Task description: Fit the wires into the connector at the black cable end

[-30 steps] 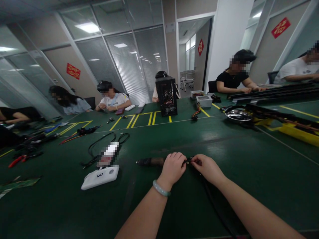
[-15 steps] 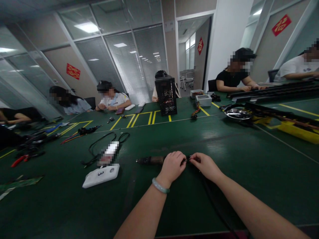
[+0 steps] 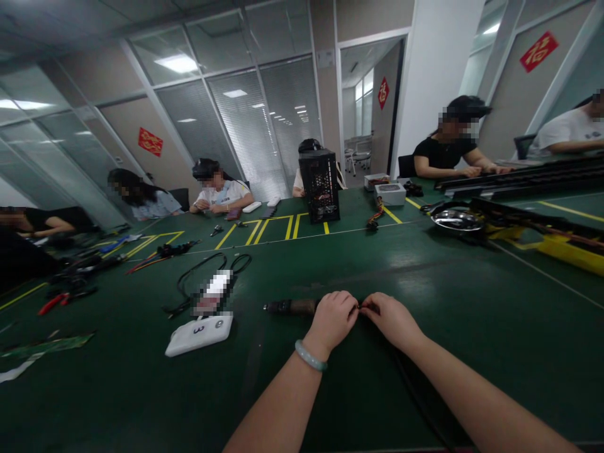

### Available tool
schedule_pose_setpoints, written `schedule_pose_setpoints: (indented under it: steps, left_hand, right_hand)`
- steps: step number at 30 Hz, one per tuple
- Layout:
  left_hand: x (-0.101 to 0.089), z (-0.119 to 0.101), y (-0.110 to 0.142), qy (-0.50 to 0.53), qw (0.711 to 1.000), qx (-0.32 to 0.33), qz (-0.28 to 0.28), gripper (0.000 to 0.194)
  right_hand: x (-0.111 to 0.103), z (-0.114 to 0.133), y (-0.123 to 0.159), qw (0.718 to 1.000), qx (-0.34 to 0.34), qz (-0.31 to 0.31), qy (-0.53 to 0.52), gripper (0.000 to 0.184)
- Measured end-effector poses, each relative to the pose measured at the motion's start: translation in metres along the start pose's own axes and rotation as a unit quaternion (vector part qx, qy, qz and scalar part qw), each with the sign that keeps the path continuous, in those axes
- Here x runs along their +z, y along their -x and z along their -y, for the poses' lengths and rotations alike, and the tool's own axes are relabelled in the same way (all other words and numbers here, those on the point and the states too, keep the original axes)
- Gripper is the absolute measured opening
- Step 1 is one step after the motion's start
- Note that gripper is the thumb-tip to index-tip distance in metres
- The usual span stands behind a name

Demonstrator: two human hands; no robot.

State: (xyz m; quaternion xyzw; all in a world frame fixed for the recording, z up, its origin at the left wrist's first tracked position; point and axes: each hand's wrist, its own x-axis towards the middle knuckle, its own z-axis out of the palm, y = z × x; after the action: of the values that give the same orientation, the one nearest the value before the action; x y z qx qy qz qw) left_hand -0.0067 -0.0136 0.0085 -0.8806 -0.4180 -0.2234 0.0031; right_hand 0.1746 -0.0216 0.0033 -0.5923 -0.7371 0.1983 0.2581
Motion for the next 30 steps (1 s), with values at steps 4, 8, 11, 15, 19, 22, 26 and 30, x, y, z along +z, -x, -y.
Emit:
schedule_pose_setpoints:
  steps: [4, 8, 11, 15, 19, 22, 26, 30]
  left_hand:
    - [0.000, -0.002, 0.001, -0.011, 1.000, -0.002, 0.002, 0.005]
    - [0.000, -0.002, 0.001, -0.015, 1.000, 0.001, 0.004, 0.009]
    - [0.000, -0.003, 0.001, -0.013, 1.000, 0.005, 0.005, 0.015]
    - [-0.001, -0.003, 0.000, -0.006, 1.000, 0.008, 0.002, 0.019]
    - [-0.005, -0.005, -0.001, 0.008, 1.000, 0.022, -0.012, 0.029]
    - [-0.009, -0.005, 0.000, 0.026, 0.998, 0.030, -0.039, 0.033]
    - [-0.013, -0.002, 0.002, 0.034, 0.998, 0.005, -0.059, 0.033]
    - [-0.013, 0.002, 0.004, 0.042, 0.998, -0.016, -0.051, 0.033]
  right_hand:
    - [-0.002, 0.002, 0.000, 0.999, -0.024, -0.013, 0.040, 0.012]
    - [0.001, 0.000, -0.001, 0.998, -0.044, -0.025, 0.037, 0.011]
    - [0.004, -0.001, -0.003, 0.998, -0.059, -0.010, 0.016, 0.009]
    - [0.008, -0.003, -0.006, 0.998, -0.064, 0.003, 0.013, 0.007]
    - [0.010, -0.004, -0.011, 0.998, -0.066, 0.005, 0.018, 0.006]
    - [0.008, -0.006, -0.017, 0.998, -0.066, 0.013, 0.019, 0.005]
    - [-0.016, -0.025, -0.020, 0.999, -0.039, 0.007, 0.027, 0.007]
    - [-0.070, -0.090, 0.002, 0.998, 0.031, -0.016, 0.049, 0.015]
